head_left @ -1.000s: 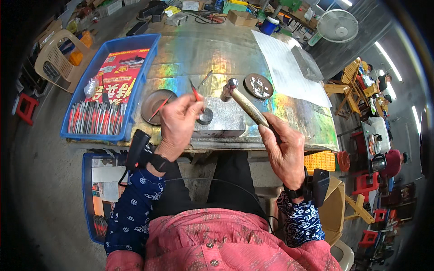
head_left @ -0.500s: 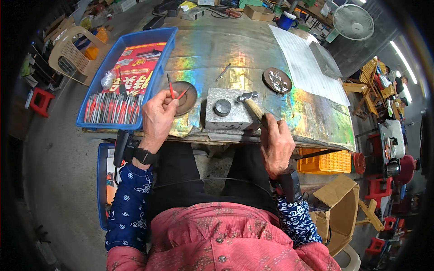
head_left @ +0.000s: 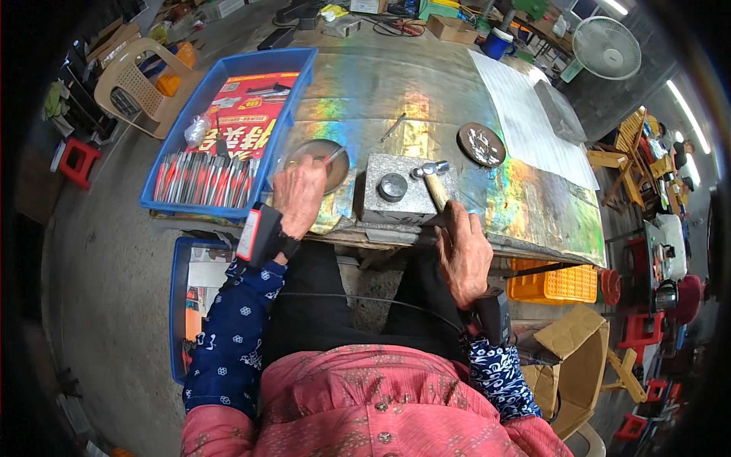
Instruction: The person repeatedly picks small metal pins from a tray, places them on a metal block, and strikes them with a hammer to shape the ends. The person uses tweezers to hold the pins during hammering and places finished pieces into a small dish.
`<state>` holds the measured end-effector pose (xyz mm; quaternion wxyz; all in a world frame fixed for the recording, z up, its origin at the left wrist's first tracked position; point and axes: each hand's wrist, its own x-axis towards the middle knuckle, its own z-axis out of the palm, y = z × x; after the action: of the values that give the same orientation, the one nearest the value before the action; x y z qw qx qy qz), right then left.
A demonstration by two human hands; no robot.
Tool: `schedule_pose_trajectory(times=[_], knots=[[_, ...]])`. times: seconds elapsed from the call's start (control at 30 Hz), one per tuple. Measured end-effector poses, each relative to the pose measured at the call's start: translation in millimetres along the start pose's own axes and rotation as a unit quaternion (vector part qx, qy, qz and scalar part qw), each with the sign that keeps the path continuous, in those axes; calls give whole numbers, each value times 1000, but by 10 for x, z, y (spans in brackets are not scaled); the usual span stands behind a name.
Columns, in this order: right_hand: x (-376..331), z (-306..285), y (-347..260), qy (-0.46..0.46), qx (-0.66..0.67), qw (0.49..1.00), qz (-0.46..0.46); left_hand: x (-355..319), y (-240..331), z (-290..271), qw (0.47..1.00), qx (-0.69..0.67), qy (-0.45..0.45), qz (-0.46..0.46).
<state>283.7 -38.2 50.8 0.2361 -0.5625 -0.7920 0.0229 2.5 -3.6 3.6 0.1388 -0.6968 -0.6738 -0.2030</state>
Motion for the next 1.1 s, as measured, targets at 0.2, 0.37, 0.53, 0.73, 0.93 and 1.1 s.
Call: schedule_pose_trajectory(times=[0.2,0.37,0.53,0.73,0.93,1.1], knots=[[-28,43,7,14,1,1000,-15,41,49,29,998,39,-40,-13],[-32,23,53,-2,16,999,-29,-53,-31,-338,998,-42,44,13],[-16,-12,57,-11,22,999,-31,-79,-607,-675,994,-5,104,-43],[24,-70,28,-9,27,999,-37,-231,-1475,-779,977,72,24,-200],[77,-119,35,-35,14,999,-5,-266,-1841,-676,980,67,-25,-188],[82,-121,25,-34,8,999,-4,-222,-1915,-569,978,97,-68,-174]])
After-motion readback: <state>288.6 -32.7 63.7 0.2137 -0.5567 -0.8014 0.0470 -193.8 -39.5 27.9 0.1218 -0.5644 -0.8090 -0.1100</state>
